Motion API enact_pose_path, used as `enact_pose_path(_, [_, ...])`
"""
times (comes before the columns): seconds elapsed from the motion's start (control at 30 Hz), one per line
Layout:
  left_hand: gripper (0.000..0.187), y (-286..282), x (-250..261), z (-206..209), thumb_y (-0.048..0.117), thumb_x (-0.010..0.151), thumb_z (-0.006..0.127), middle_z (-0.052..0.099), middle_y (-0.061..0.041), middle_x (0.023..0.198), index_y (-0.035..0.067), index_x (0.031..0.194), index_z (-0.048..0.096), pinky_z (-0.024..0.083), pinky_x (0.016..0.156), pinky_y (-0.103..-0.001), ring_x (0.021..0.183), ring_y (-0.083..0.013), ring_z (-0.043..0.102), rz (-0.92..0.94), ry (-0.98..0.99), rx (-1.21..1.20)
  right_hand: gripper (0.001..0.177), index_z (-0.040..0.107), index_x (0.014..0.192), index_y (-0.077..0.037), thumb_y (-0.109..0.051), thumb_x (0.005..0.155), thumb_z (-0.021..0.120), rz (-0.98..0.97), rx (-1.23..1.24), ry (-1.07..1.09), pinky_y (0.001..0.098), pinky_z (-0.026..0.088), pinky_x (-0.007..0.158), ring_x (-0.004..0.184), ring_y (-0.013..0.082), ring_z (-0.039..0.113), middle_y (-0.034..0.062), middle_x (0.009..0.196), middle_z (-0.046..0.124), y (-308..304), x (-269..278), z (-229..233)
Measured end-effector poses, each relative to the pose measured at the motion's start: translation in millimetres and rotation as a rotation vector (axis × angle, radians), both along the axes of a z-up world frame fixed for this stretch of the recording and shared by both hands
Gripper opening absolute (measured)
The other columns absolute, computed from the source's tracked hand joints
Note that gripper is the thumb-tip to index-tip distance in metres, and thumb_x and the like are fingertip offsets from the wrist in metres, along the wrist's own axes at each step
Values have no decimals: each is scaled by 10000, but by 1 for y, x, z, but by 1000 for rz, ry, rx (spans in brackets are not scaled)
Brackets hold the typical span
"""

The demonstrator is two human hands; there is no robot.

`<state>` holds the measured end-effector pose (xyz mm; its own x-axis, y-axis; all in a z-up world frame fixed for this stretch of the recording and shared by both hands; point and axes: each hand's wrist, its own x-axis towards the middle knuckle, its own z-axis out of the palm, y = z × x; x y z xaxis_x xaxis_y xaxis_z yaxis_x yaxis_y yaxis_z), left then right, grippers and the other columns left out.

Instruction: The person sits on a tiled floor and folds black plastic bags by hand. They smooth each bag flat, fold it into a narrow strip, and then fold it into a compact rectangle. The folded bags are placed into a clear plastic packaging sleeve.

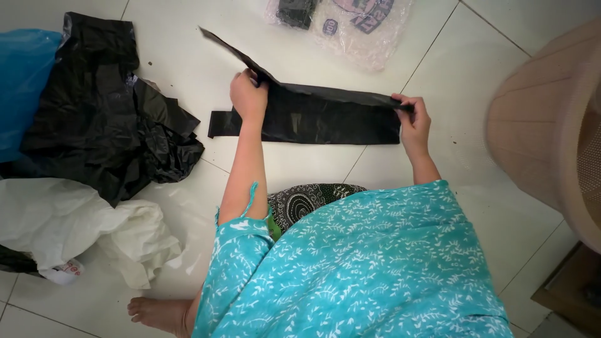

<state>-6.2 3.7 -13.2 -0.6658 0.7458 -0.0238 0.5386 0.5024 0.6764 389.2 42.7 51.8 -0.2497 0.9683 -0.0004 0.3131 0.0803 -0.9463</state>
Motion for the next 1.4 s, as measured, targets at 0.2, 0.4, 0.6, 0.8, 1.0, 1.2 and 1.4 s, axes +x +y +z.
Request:
enact_pose_path(0.2, [124, -24, 1, 11, 81, 827, 724, 584, -125, 592, 49, 945, 704, 451, 573, -411, 557, -286, 565, -14, -136, 95, 177, 531, 998, -41, 134, 987, 513, -19, -31, -28, 283, 459, 1085, 1242, 186, 634, 119, 1315, 704, -3, 6, -7])
enact_pose_path(0.4, [374, -38, -13, 15, 124, 877, 497, 531, -46, 578, 128, 1192, 699, 391, 510, -355, 512, -175, 477, -92, -853, 97, 339, 657, 1045, -16, 192, 858, 466, -62, -45, -149, 230, 443, 799, 897, 109, 553, 69, 1252, 720, -4, 7, -11])
enact_pose_path(0.6, [526, -49, -20, 17, 453, 1028, 291, 692, -91, 787, 30, 1009, 602, 480, 573, -345, 702, -235, 651, -5, -1309, 236, 192, 607, 924, -8, 164, 904, 526, -97, 10, -171, 239, 421, 743, 867, 121, 549, 58, 1271, 719, -5, 6, -14])
enact_pose_path(0.8, [928, -66, -39, -5, 726, 959, 148, 718, -140, 875, 1, 835, 714, 570, 796, -346, 832, -239, 662, -2, -1305, 336, 255, 576, 889, -14, 187, 814, 439, -88, 113, -194, 284, 477, 935, 1143, 209, 635, 95, 1300, 704, -4, 8, -13])
enact_pose_path(1.0, [910, -83, -62, 0, 743, 920, 122, 783, -168, 866, 36, 718, 658, 558, 806, -398, 890, -290, 733, 233, -1295, 307, 215, 582, 893, -19, 170, 886, 480, -170, 90, -233, 278, 456, 836, 1044, 200, 621, 83, 1285, 705, 0, 12, -17])
enact_pose_path(1.2, [405, -90, -70, 6, 409, 1058, 503, 696, -132, 1115, 49, 973, 667, 497, 1003, -405, 1099, -282, 646, 616, -154, 530, 516, 656, 1271, -54, 169, 854, 449, -172, 167, -261, 336, 481, 1068, 1153, 208, 640, 55, 1178, 681, 2, 24, -37])
enact_pose_path(1.4, [599, -56, 39, 80, 214, 930, 661, 389, -179, 1612, 52, 1478, 481, 148, 1282, -572, 1547, -362, 279, -299, 282, 234, 657, 541, 1431, -80, 96, 801, 477, -372, 532, -596, 559, 249, 1192, 1477, 310, 405, 125, 1648, 459, -16, 13, -20])
